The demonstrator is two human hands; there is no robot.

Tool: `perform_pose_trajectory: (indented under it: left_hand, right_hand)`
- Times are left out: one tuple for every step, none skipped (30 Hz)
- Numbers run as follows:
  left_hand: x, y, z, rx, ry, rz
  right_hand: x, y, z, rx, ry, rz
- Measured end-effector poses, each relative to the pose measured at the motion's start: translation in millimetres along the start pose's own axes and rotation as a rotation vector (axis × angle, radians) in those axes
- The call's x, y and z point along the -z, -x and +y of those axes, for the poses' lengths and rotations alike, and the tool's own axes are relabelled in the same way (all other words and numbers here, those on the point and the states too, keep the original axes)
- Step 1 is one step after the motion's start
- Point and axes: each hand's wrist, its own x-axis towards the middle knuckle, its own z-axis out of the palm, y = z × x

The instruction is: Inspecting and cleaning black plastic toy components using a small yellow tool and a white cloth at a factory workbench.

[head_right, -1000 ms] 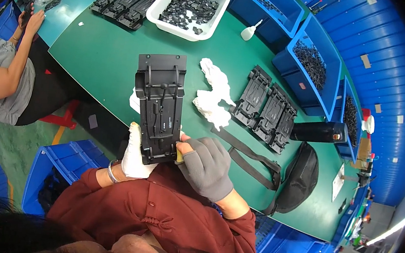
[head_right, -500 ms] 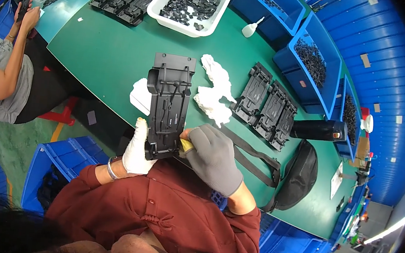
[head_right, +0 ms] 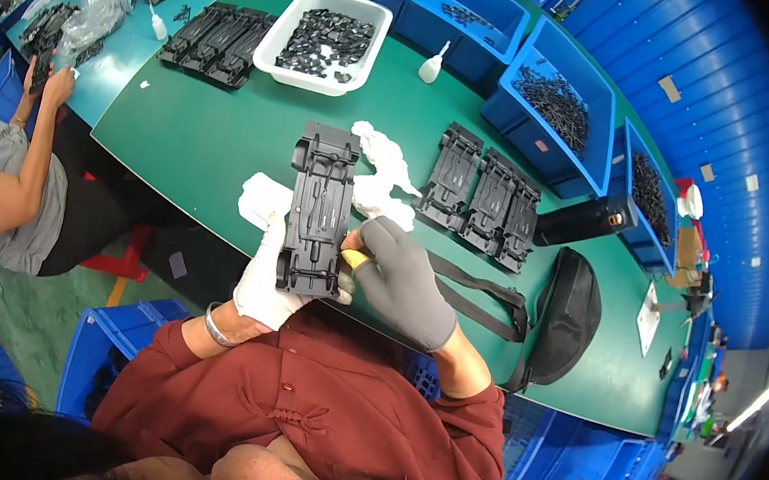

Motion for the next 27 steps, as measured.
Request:
perform_pose_trajectory:
  left_hand:
    - [0.6, -0.7, -0.6, -0.006, 0.024, -0.058]
    - [1.0, -1.1, -1.3, 0.000, 0.019, -0.071]
    - [1.3, -0.9, -2.4, 0.009, 0.024, -0.088]
    - [1.4, -0.1, -2.6, 0.012, 0.001, -0.076]
    - [1.4, -0.1, -3.2, 0.017, -0.013, -0.071]
    - [1.2, -0.1, -4.1, 0.022, -0.038, -0.065]
    - [0.7, -0.1, -4.9, 0.023, -0.020, -0.078]
    - [0.2, -0.2, -5.6, 0.024, -0.014, -0.088]
    - [-0.2, -0.1, -6.1, 0.020, -0.014, -0.101]
    - [-0.7, -0.3, -7.0, 0.025, -0.006, -0.079]
    - [-1.3, -0.1, -8.2, 0.027, -0.005, -0.061]
    - [-1.5, -0.3, -9.4, 0.033, -0.024, -0.024]
    - [-1.5, -0.8, -9.8, 0.030, -0.007, -0.039]
    - [-1.2, -0.9, -10.2, 0.030, -0.009, -0.034]
    - [-0.7, -0.9, -10.7, 0.031, -0.013, -0.031]
    - [0.2, -1.1, -10.6, 0.029, -0.008, -0.028]
    - [1.0, -1.1, -10.8, 0.028, -0.005, -0.026]
    - [1.8, -1.1, -11.2, 0.026, 0.003, -0.037]
    - [2.3, -1.0, -10.9, 0.025, 0.028, -0.067]
    - [2.4, -1.0, -10.5, 0.024, 0.057, -0.112]
    - [2.0, -1.4, -10.3, 0.021, 0.086, -0.157]
    - [0.7, -1.4, -10.4, 0.017, 0.124, -0.184]
    - [-1.4, -1.2, -10.8, 0.013, 0.162, -0.211]
    - [-3.8, -1.1, -10.8, 0.019, 0.256, -0.305]
    - [-7.1, 0.7, -12.7, -0.024, 0.085, -0.099]
    - [-10.8, 3.4, -16.4, -0.058, -0.030, 0.040]
    - [-13.7, 4.8, -17.7, -0.115, -0.118, 0.099]
  right_hand:
    - [2.5, 1.4, -0.1, -0.029, -0.033, -0.019]
    - [4.4, 2.1, 0.2, -0.037, -0.049, -0.021]
    - [5.9, 3.1, 0.9, -0.047, -0.067, -0.026]
    - [6.9, 3.7, 0.7, -0.065, -0.086, -0.035]
    - [7.9, 4.8, 1.6, -0.075, -0.096, -0.038]
    - [9.1, 5.5, 2.5, -0.091, -0.107, -0.045]
    - [10.1, 6.2, 3.2, -0.117, -0.117, -0.058]
    - [10.8, 7.1, 3.8, -0.108, -0.116, -0.054]
    - [11.3, 7.9, 4.4, -0.110, -0.114, -0.055]
    - [11.5, 8.8, 5.0, -0.129, -0.109, -0.062]
    - [10.8, 10.2, 4.9, -0.086, -0.091, -0.035]
    - [9.4, 12.1, 5.0, -0.060, -0.070, -0.013]
    - [8.3, 13.7, 5.4, -0.039, -0.048, 0.006]
    - [7.2, 14.9, 6.0, -0.018, -0.030, 0.024]
    - [5.9, 16.0, 7.2, -0.002, -0.012, 0.038]
    - [4.6, 16.5, 8.5, 0.021, 0.013, 0.054]
    - [3.0, 16.7, 10.0, 0.064, 0.034, 0.067]
    - [1.2, 16.9, 11.6, 0.111, 0.062, 0.083]
    - [-0.3, 17.5, 12.6, 0.158, 0.090, 0.099]
    - [-1.4, 18.3, 13.2, 0.206, 0.155, 0.115]
    - [-2.3, 19.3, 13.8, 0.255, 0.219, 0.132]
    - [-3.4, 20.4, 14.0, 0.306, 0.276, 0.153]
    - [-4.2, 22.2, 13.7, 0.353, 0.337, 0.174]
    - [-4.9, 24.6, 13.2, 0.402, 0.391, 0.200]
    - [-5.8, 26.4, 12.7, 0.435, 0.446, 0.208]
    - [-7.1, 27.6, 13.0, 0.492, 0.468, 0.263]
    - [-9.0, 28.0, 13.7, 0.532, 0.490, 0.300]
